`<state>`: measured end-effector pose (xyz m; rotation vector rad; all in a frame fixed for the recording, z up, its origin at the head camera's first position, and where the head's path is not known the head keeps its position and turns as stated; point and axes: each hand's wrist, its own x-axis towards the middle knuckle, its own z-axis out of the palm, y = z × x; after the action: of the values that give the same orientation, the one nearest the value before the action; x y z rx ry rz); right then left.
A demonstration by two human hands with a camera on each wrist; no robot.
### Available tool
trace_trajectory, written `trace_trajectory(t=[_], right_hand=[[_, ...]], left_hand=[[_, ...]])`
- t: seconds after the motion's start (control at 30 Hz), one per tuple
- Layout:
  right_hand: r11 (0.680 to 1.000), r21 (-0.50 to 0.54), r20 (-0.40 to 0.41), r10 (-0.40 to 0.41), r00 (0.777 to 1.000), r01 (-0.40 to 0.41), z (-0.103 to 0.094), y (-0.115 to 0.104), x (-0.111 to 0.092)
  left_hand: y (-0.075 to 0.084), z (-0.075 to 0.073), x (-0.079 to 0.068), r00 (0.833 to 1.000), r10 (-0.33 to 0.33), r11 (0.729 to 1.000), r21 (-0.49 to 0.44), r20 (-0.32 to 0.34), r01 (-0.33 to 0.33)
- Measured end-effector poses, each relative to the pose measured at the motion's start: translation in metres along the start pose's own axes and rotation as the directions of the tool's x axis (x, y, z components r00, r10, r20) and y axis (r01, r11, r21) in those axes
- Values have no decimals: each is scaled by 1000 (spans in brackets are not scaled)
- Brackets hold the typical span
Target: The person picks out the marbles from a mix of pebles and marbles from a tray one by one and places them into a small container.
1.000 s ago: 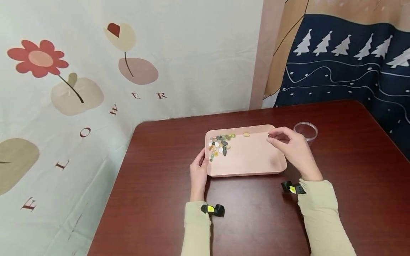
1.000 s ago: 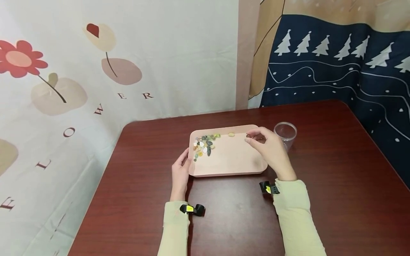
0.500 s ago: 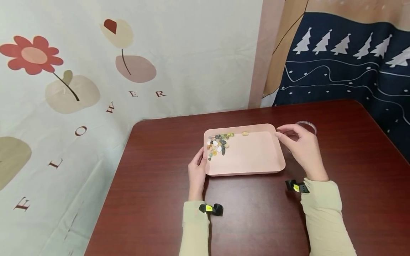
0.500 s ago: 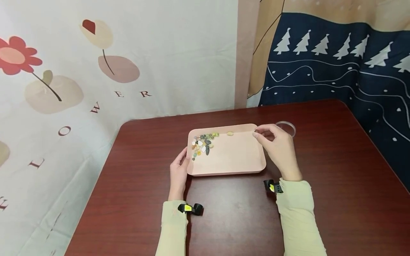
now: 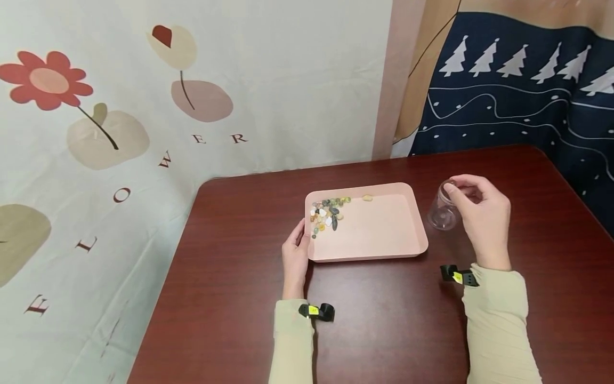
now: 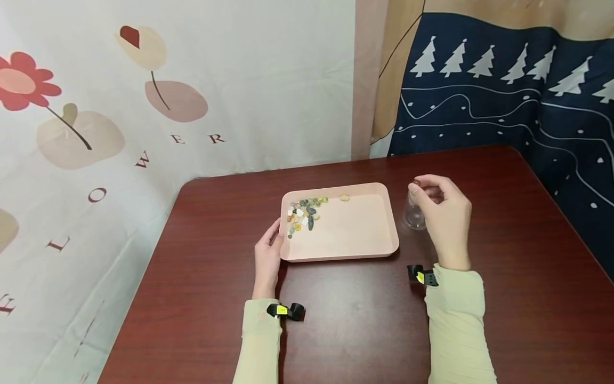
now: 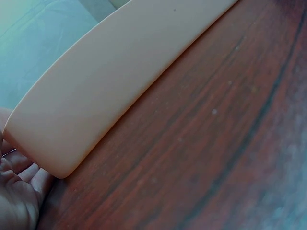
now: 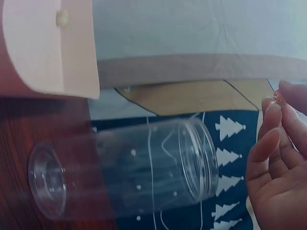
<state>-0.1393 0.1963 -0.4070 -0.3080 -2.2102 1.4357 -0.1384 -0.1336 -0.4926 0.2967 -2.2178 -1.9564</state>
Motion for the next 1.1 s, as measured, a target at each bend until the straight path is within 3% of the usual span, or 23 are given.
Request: trace_trajectory(t=[0.5,0.73,0.97,1.1], right_hand=[[997,-2,-100,73,992,-73,-16,16,7],[998,-50,-125,31,992,-37,-18,21,10],[998,-46,-118,44,992,-50,-18,27,11],[997,-40,-101,67,993,-71,-18,31,13]], left_hand=[[2,0,-1,1000,-23,1000,2,-8,23],[-1,-1,-3,1000,-28,1000,-1,-1,28],[-29,0,8,999,14,999,30,-32,-13],[-29,1,9,999,19,1000,17,-32,-19]])
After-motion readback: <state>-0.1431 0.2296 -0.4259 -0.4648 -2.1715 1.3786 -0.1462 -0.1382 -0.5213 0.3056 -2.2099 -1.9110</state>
